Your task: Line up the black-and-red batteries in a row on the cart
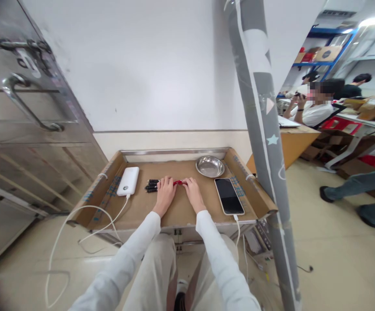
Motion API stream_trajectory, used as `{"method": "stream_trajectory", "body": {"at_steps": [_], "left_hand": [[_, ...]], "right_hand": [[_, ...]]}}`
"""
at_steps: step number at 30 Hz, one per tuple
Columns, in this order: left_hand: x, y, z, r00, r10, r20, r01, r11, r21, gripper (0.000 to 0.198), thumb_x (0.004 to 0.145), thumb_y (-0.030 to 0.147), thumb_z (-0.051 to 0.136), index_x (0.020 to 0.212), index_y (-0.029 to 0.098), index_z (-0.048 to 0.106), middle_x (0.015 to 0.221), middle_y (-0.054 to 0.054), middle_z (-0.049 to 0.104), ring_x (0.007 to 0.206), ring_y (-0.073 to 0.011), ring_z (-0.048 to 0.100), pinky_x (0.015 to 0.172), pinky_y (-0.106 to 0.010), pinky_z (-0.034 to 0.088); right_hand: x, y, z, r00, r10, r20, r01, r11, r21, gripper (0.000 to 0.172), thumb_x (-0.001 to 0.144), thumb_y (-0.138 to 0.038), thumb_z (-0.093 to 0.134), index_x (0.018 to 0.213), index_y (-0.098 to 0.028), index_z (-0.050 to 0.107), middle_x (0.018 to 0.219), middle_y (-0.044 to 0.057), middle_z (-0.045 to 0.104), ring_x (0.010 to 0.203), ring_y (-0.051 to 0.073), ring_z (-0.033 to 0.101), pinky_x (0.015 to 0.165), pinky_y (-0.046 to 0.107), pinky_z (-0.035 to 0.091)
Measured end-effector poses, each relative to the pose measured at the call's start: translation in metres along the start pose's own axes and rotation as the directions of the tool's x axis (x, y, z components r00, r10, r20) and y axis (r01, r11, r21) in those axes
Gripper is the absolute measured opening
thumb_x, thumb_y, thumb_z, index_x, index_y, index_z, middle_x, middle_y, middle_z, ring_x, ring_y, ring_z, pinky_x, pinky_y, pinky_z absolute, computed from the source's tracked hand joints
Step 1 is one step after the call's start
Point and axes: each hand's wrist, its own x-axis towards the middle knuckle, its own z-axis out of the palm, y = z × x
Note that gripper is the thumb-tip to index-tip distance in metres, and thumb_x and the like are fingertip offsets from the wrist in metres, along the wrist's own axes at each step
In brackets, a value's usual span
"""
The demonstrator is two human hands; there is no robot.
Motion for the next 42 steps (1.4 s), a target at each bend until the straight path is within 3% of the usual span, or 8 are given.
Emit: {"method": "stream_trajectory", "body": {"at_steps": [10, 14, 19, 22, 26, 31, 36, 42], "left_hand": [[0.012, -0.001, 0.001, 1.0, -0.005, 0.01, 0.005, 0.999, -0.043, 0.024, 0.091, 0.021, 0.039, 0.102, 0.021, 0.06, 0.114, -0.013, 0.057, 0.107, -0.0287, 0.048, 0.092, -0.045, 0.033], [-0.004, -0.006, -0.015, 0.995, -0.082, -0.062, 0.076, 0.992, -0.099, 0.027, 0.092, 0.024, 0.037, 0.11, 0.023, 0.057, 0.118, -0.011, 0.056, 0.11, -0.027, 0.048, 0.093, -0.043, 0.032], [-0.034, -0.032, -0.039, 0.971, -0.202, -0.127, 0.198, 0.979, -0.045, 0.027, 0.091, 0.022, 0.038, 0.112, 0.022, 0.055, 0.116, -0.01, 0.058, 0.106, -0.0261, 0.05, 0.09, -0.041, 0.033], [-0.045, -0.049, -0.048, 0.978, -0.196, -0.068, 0.198, 0.98, 0.028, 0.027, 0.089, 0.022, 0.041, 0.113, 0.021, 0.054, 0.112, -0.01, 0.059, 0.101, -0.027, 0.052, 0.087, -0.041, 0.035], [-0.051, -0.064, -0.054, 0.993, -0.105, 0.054, 0.101, 0.993, 0.067, 0.024, 0.089, 0.023, 0.042, 0.108, 0.022, 0.056, 0.106, -0.009, 0.059, 0.098, -0.0262, 0.052, 0.085, -0.04, 0.036], [-0.056, -0.066, -0.057, 0.99, -0.102, 0.092, 0.099, 0.994, 0.036, 0.021, 0.089, 0.025, 0.043, 0.103, 0.024, 0.057, 0.107, -0.008, 0.059, 0.099, -0.0254, 0.05, 0.086, -0.04, 0.036], [-0.06, -0.063, -0.057, 0.987, -0.125, 0.097, 0.126, 0.992, 0.0, 0.018, 0.089, 0.026, 0.044, 0.102, 0.025, 0.057, 0.109, -0.007, 0.06, 0.103, -0.0262, 0.05, 0.087, -0.041, 0.034], [-0.059, -0.06, -0.055, 0.976, -0.14, 0.164, 0.154, 0.986, -0.072, 0.014, 0.089, 0.025, 0.047, 0.099, 0.023, 0.056, 0.107, -0.006, 0.061, 0.102, -0.0246, 0.052, 0.088, -0.04, 0.033]], "right_hand": [[-0.003, -0.011, -0.001, 0.999, 0.028, -0.037, -0.027, 0.999, 0.026, 0.026, 0.09, -0.019, 0.037, 0.1, -0.021, 0.062, 0.097, 0.007, 0.054, 0.09, 0.019, 0.055, 0.09, 0.036, 0.044], [-0.01, -0.021, -0.008, 0.999, 0.002, -0.047, -0.003, 0.999, -0.034, 0.03, 0.09, -0.016, 0.035, 0.104, -0.021, 0.061, 0.1, 0.008, 0.053, 0.095, 0.019, 0.053, 0.091, 0.035, 0.043], [-0.011, -0.032, -0.01, 0.996, -0.06, 0.064, 0.073, 0.974, -0.213, 0.03, 0.088, -0.015, 0.039, 0.103, -0.022, 0.064, 0.1, 0.009, 0.054, 0.096, 0.022, 0.05, 0.087, 0.036, 0.041], [-0.009, -0.03, -0.007, 0.997, -0.041, 0.063, 0.056, 0.963, -0.263, 0.031, 0.087, -0.014, 0.04, 0.105, -0.024, 0.064, 0.1, 0.01, 0.054, 0.094, 0.023, 0.049, 0.084, 0.037, 0.04], [-0.014, -0.025, -0.007, 1.0, -0.019, 0.022, 0.024, 0.974, -0.224, 0.031, 0.087, -0.014, 0.041, 0.104, -0.025, 0.064, 0.1, 0.008, 0.053, 0.093, 0.022, 0.049, 0.083, 0.035, 0.039], [-0.02, -0.024, -0.009, 1.0, 0.0, 0.027, 0.005, 0.98, -0.2, 0.025, 0.088, -0.017, 0.043, 0.099, -0.023, 0.064, 0.097, 0.007, 0.055, 0.093, 0.021, 0.05, 0.084, 0.034, 0.037], [-0.005, -0.026, -0.002, 0.996, -0.004, 0.093, 0.025, 0.974, -0.223, 0.022, 0.089, -0.02, 0.043, 0.096, -0.024, 0.064, 0.099, 0.007, 0.058, 0.095, 0.022, 0.05, 0.083, 0.036, 0.037], [-0.005, -0.031, 0.002, 0.995, 0.096, -0.006, -0.096, 0.994, 0.048, 0.023, 0.089, -0.026, 0.044, 0.095, -0.023, 0.065, 0.094, 0.006, 0.061, 0.087, 0.019, 0.053, 0.084, 0.035, 0.039]]}}
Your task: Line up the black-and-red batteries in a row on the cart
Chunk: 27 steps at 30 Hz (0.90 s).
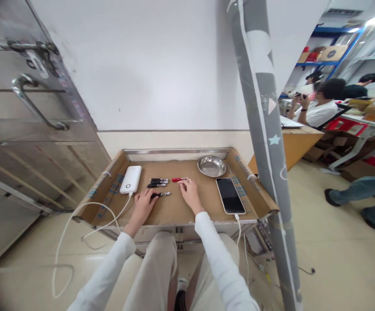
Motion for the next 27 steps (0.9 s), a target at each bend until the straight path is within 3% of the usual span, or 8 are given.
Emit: {"method": "stream_trajectory", "body": {"at_steps": [3, 6, 9, 13, 16, 20, 24, 27], "left_hand": [[0.005, 0.012, 0.004, 0.998, 0.024, 0.052, -0.018, 0.993, -0.113, 0.013, 0.089, 0.025, 0.047, 0.098, 0.022, 0.056, 0.103, -0.006, 0.062, 0.103, -0.0238, 0.052, 0.087, -0.039, 0.035], [0.015, 0.033, 0.01, 0.993, 0.108, 0.051, -0.085, 0.938, -0.336, 0.013, 0.088, 0.023, 0.048, 0.098, 0.021, 0.055, 0.1, -0.005, 0.062, 0.099, -0.0209, 0.055, 0.087, -0.036, 0.039], [0.03, 0.057, 0.014, 0.988, 0.153, -0.03, -0.145, 0.825, -0.546, 0.012, 0.086, 0.021, 0.05, 0.097, 0.02, 0.056, 0.099, -0.006, 0.061, 0.095, -0.0186, 0.056, 0.082, -0.032, 0.044], [0.047, 0.081, 0.011, 0.995, 0.045, -0.09, -0.095, 0.717, -0.691, 0.019, 0.082, 0.021, 0.056, 0.101, 0.019, 0.056, 0.098, -0.005, 0.062, 0.086, -0.0159, 0.059, 0.076, -0.03, 0.047], [0.055, 0.086, 0.002, 0.994, 0.001, -0.109, -0.082, 0.659, -0.747, 0.02, 0.08, 0.023, 0.059, 0.1, 0.019, 0.057, 0.096, -0.004, 0.063, 0.082, -0.014, 0.059, 0.076, -0.028, 0.047], [0.06, 0.071, -0.004, 0.982, -0.124, -0.142, -0.045, 0.577, -0.816, 0.023, 0.081, 0.031, 0.059, 0.1, 0.018, 0.058, 0.095, -0.004, 0.063, 0.084, -0.0137, 0.059, 0.08, -0.028, 0.047], [0.057, 0.049, 0.01, 0.955, -0.27, -0.126, 0.038, 0.528, -0.848, 0.026, 0.078, 0.034, 0.062, 0.097, 0.016, 0.059, 0.096, -0.006, 0.064, 0.086, -0.0148, 0.06, 0.082, -0.03, 0.047], [0.051, 0.043, 0.027, 0.982, -0.182, -0.055, 0.063, 0.581, -0.811, 0.021, 0.079, 0.033, 0.061, 0.092, 0.017, 0.06, 0.093, -0.005, 0.065, 0.086, -0.0157, 0.061, 0.083, -0.031, 0.047]], "right_hand": [[-0.011, -0.009, -0.001, 0.998, 0.068, 0.013, -0.069, 0.969, 0.239, 0.026, 0.089, -0.035, 0.044, 0.099, -0.023, 0.065, 0.095, 0.005, 0.061, 0.073, 0.015, 0.054, 0.076, 0.03, 0.043], [-0.016, -0.017, -0.001, 0.979, 0.189, 0.079, -0.204, 0.867, 0.454, 0.03, 0.085, -0.043, 0.049, 0.1, -0.023, 0.065, 0.089, 0.003, 0.062, 0.068, 0.013, 0.054, 0.067, 0.027, 0.043], [-0.015, -0.016, -0.001, 0.912, 0.35, 0.216, -0.394, 0.596, 0.7, 0.034, 0.076, -0.048, 0.06, 0.094, -0.019, 0.066, 0.069, -0.001, 0.061, 0.056, 0.011, 0.05, 0.054, 0.024, 0.039], [-0.015, -0.007, -0.006, 0.813, 0.398, 0.424, -0.508, 0.131, 0.851, 0.026, 0.064, -0.036, 0.075, 0.08, -0.017, 0.068, 0.069, 0.0, 0.065, 0.055, 0.007, 0.052, 0.053, 0.02, 0.041], [-0.015, -0.003, -0.014, 0.767, 0.372, 0.523, -0.553, -0.029, 0.833, 0.022, 0.064, -0.029, 0.076, 0.082, -0.017, 0.071, 0.077, 0.001, 0.069, 0.063, 0.007, 0.058, 0.06, 0.018, 0.048], [-0.016, 0.0, -0.023, 0.791, 0.372, 0.485, -0.522, -0.002, 0.853, 0.022, 0.066, -0.025, 0.075, 0.086, -0.018, 0.072, 0.091, 0.002, 0.071, 0.079, 0.01, 0.063, 0.076, 0.019, 0.052], [-0.016, 0.006, -0.028, 0.831, 0.379, 0.408, -0.474, 0.098, 0.875, 0.027, 0.063, -0.025, 0.078, 0.087, -0.017, 0.072, 0.097, 0.004, 0.07, 0.088, 0.014, 0.064, 0.087, 0.025, 0.052], [-0.016, 0.011, -0.027, 0.851, 0.385, 0.357, -0.449, 0.183, 0.874, 0.033, 0.06, -0.027, 0.08, 0.091, -0.017, 0.072, 0.096, 0.005, 0.071, 0.089, 0.015, 0.065, 0.091, 0.028, 0.049]]}}
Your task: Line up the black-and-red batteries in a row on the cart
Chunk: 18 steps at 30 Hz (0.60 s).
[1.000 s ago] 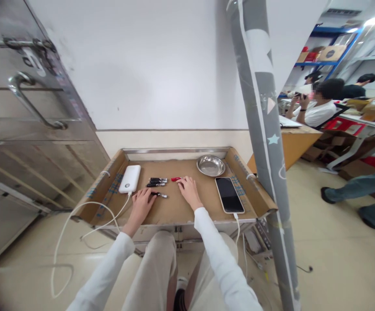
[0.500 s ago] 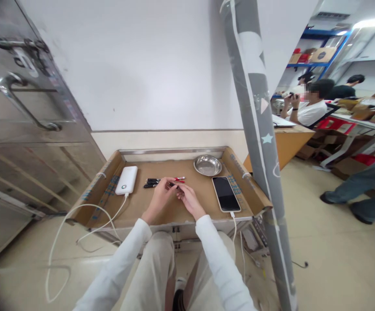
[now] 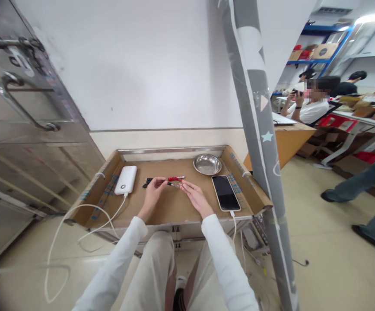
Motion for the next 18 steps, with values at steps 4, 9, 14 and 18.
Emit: {"method": "stream_trajectory", "body": {"at_steps": [4, 9, 14, 18], "left_hand": [[-0.006, -0.011, 0.015, 0.962, 0.101, 0.255, -0.155, 0.967, 0.2, 0.008, 0.082, 0.025, 0.057, 0.084, 0.018, 0.06, 0.086, -0.003, 0.065, 0.08, -0.0164, 0.06, 0.08, -0.032, 0.047], [0.001, -0.012, 0.023, 0.909, 0.29, 0.299, -0.41, 0.749, 0.52, 0.009, 0.086, 0.016, 0.05, 0.086, 0.019, 0.058, 0.094, -0.005, 0.062, 0.094, -0.0206, 0.055, 0.091, -0.039, 0.041], [-0.004, -0.015, 0.016, 0.892, 0.35, 0.287, -0.452, 0.654, 0.607, 0.021, 0.088, 0.01, 0.04, 0.1, 0.018, 0.055, 0.104, -0.008, 0.056, 0.101, -0.0215, 0.051, 0.092, -0.04, 0.041], [-0.012, -0.018, 0.012, 0.879, 0.335, 0.339, -0.477, 0.651, 0.591, 0.018, 0.087, 0.012, 0.043, 0.101, 0.017, 0.053, 0.101, -0.009, 0.055, 0.099, -0.0222, 0.051, 0.092, -0.041, 0.043]], "right_hand": [[0.002, 0.005, -0.002, 0.993, -0.118, -0.023, 0.111, 0.971, -0.212, 0.034, 0.062, -0.034, 0.077, 0.091, -0.017, 0.071, 0.09, 0.005, 0.071, 0.081, 0.015, 0.065, 0.087, 0.032, 0.05], [0.008, 0.009, 0.004, 0.952, -0.302, 0.057, 0.274, 0.748, -0.605, 0.023, 0.072, -0.036, 0.066, 0.084, -0.018, 0.07, 0.087, 0.006, 0.071, 0.074, 0.017, 0.063, 0.074, 0.033, 0.05], [0.016, 0.013, 0.011, 0.879, -0.398, 0.262, 0.43, 0.424, -0.797, 0.015, 0.08, -0.025, 0.055, 0.085, -0.023, 0.069, 0.089, 0.004, 0.07, 0.086, 0.018, 0.061, 0.083, 0.034, 0.046], [0.015, 0.015, 0.007, 0.851, -0.398, 0.343, 0.482, 0.33, -0.812, 0.018, 0.08, -0.019, 0.053, 0.091, -0.023, 0.067, 0.092, 0.004, 0.067, 0.089, 0.018, 0.058, 0.083, 0.033, 0.045]]}}
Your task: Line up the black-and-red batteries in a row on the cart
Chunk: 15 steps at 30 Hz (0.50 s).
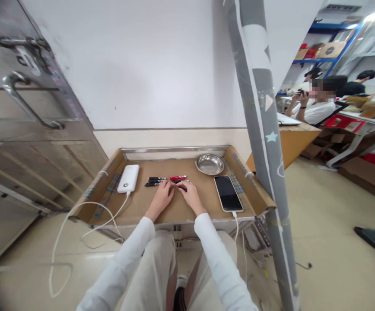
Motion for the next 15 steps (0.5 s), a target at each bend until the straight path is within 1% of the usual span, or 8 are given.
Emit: {"method": "stream_trajectory", "body": {"at_steps": [4, 9, 13, 15], "left_hand": [[0.001, -0.002, 0.004, 1.0, -0.015, 0.003, 0.015, 0.999, -0.052, 0.014, 0.088, 0.014, 0.044, 0.098, 0.019, 0.053, 0.097, -0.007, 0.053, 0.097, -0.0205, 0.053, 0.091, -0.039, 0.045], [0.007, -0.004, 0.008, 0.999, -0.054, -0.01, 0.053, 0.996, -0.072, 0.011, 0.089, 0.016, 0.043, 0.093, 0.019, 0.052, 0.093, -0.005, 0.052, 0.094, -0.0191, 0.053, 0.09, -0.038, 0.045], [0.012, -0.005, 0.009, 0.995, -0.094, -0.015, 0.094, 0.995, -0.039, 0.011, 0.09, 0.014, 0.041, 0.093, 0.018, 0.051, 0.092, -0.005, 0.052, 0.093, -0.0195, 0.053, 0.087, -0.037, 0.045], [0.013, -0.004, 0.008, 0.995, -0.096, -0.023, 0.096, 0.995, -0.014, 0.012, 0.089, 0.014, 0.04, 0.092, 0.018, 0.05, 0.091, -0.006, 0.052, 0.092, -0.0196, 0.053, 0.086, -0.037, 0.044]], "right_hand": [[-0.007, 0.007, -0.003, 1.0, -0.016, -0.01, 0.015, 0.998, -0.054, 0.016, 0.083, -0.02, 0.052, 0.092, -0.022, 0.065, 0.092, 0.005, 0.062, 0.083, 0.018, 0.057, 0.077, 0.032, 0.047], [-0.008, 0.014, 0.002, 0.996, -0.068, -0.065, 0.057, 0.985, -0.16, 0.017, 0.087, -0.021, 0.047, 0.088, -0.022, 0.064, 0.09, 0.006, 0.057, 0.088, 0.019, 0.056, 0.085, 0.035, 0.045], [-0.007, 0.008, 0.006, 0.991, -0.074, -0.111, 0.051, 0.978, -0.203, 0.023, 0.09, -0.02, 0.04, 0.097, -0.02, 0.061, 0.099, 0.008, 0.053, 0.088, 0.019, 0.055, 0.086, 0.034, 0.045], [-0.009, 0.002, 0.004, 0.99, -0.075, -0.115, 0.043, 0.964, -0.261, 0.025, 0.091, -0.02, 0.037, 0.099, -0.02, 0.061, 0.099, 0.009, 0.052, 0.089, 0.02, 0.054, 0.086, 0.035, 0.044]]}}
